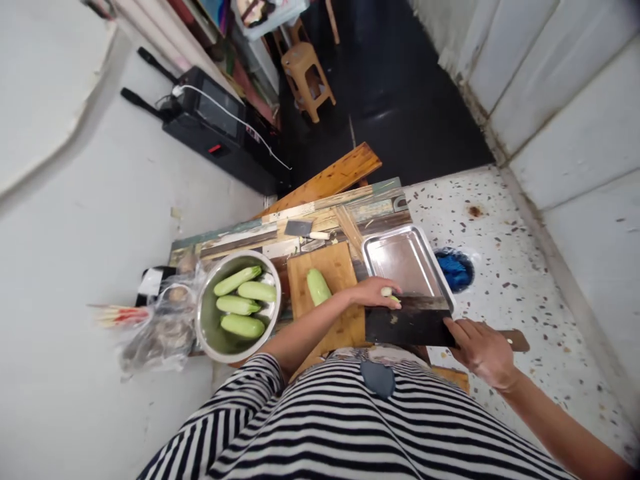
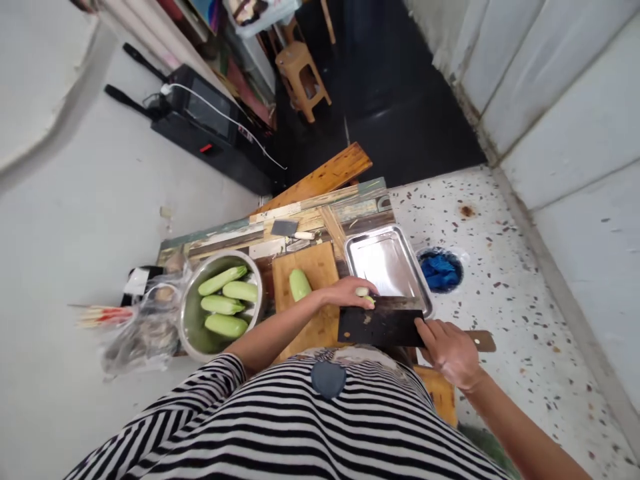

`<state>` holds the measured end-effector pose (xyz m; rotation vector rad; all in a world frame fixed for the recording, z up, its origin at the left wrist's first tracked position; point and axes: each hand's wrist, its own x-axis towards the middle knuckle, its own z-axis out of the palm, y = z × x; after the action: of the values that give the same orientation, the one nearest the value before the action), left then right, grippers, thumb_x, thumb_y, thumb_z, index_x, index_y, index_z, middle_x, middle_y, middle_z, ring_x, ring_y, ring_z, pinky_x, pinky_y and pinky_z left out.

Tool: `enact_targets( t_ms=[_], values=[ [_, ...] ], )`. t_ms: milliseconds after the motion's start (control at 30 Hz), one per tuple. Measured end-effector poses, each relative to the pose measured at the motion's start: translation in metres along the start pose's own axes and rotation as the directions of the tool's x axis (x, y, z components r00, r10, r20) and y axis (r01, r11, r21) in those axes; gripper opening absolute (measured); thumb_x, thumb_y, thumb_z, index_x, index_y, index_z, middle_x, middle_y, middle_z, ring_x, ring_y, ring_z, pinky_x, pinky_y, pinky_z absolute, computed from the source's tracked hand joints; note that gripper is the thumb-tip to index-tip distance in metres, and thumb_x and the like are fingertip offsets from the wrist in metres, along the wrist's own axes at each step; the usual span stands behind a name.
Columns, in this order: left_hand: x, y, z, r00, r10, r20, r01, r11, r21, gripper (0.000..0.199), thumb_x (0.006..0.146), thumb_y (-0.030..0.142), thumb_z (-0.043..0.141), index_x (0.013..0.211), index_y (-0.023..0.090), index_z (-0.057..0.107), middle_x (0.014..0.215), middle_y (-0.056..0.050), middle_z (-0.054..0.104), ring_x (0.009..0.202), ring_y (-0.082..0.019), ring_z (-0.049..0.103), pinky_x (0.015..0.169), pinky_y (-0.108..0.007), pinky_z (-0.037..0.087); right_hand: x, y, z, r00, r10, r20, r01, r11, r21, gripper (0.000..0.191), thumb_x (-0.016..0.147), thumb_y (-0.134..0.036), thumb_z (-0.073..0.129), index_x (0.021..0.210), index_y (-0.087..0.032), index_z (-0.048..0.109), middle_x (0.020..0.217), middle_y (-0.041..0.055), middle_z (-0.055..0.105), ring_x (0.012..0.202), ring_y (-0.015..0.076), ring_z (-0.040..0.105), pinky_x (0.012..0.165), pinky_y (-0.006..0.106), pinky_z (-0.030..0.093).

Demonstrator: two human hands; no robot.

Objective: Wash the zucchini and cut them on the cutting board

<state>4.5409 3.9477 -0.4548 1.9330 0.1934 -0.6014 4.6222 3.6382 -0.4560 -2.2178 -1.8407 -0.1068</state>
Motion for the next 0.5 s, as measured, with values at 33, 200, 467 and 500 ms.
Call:
enact_targets(
  t_ms=[33, 200, 467, 500],
  values=[
    [0.008, 0.005, 0.003, 0.999, 0.020, 0.040, -0.018, 0.999, -0.050, 0.024, 0.072, 0.032, 0.082, 0.095, 0.026, 0.077, 0.098, 0.001, 0.076, 0.097, -0.019, 0.070, 0.088, -0.023, 0.048, -0.008, 0.000, -0.004, 1.000, 0.022, 0.001, -0.022, 1.000, -0.011, 0.026, 0.096, -0.019, 0.047, 0.115, -0.008, 0.062, 0.087, 0.0086, 0.067, 0.076, 0.0205, 0.060, 0.070, 0.032, 0.044],
    [0.057, 0.027, 0.016, 0.988, 0.085, 0.126, -0.074, 0.993, -0.088, 0.009, 0.076, 0.023, 0.076, 0.084, 0.025, 0.078, 0.089, 0.002, 0.077, 0.089, -0.017, 0.071, 0.086, -0.022, 0.050, -0.053, -0.006, -0.019, 0.989, 0.147, 0.014, -0.147, 0.989, 0.002, 0.027, 0.094, -0.018, 0.047, 0.113, -0.007, 0.062, 0.088, 0.0108, 0.068, 0.074, 0.0213, 0.062, 0.066, 0.032, 0.047],
    [0.190, 0.077, 0.055, 0.996, -0.086, -0.028, 0.088, 0.993, 0.085, 0.034, 0.097, 0.026, 0.042, 0.115, 0.018, 0.070, 0.107, -0.006, 0.075, 0.091, -0.018, 0.072, 0.090, -0.029, 0.053, -0.136, -0.042, -0.035, 0.885, 0.465, 0.030, -0.466, 0.884, 0.039, 0.038, 0.087, -0.023, 0.050, 0.125, -0.019, 0.056, 0.086, 0.0070, 0.070, 0.069, 0.0228, 0.068, 0.058, 0.030, 0.055],
    [0.204, 0.085, 0.060, 0.995, -0.096, -0.039, 0.100, 0.989, 0.107, 0.035, 0.097, 0.027, 0.043, 0.119, 0.018, 0.069, 0.118, -0.008, 0.072, 0.106, -0.022, 0.069, 0.099, -0.033, 0.050, -0.144, -0.049, -0.037, 0.860, 0.509, 0.040, -0.511, 0.859, 0.044, 0.046, 0.087, -0.023, 0.050, 0.133, -0.023, 0.052, 0.086, 0.0062, 0.071, 0.070, 0.0239, 0.070, 0.058, 0.031, 0.056]
  ],
)
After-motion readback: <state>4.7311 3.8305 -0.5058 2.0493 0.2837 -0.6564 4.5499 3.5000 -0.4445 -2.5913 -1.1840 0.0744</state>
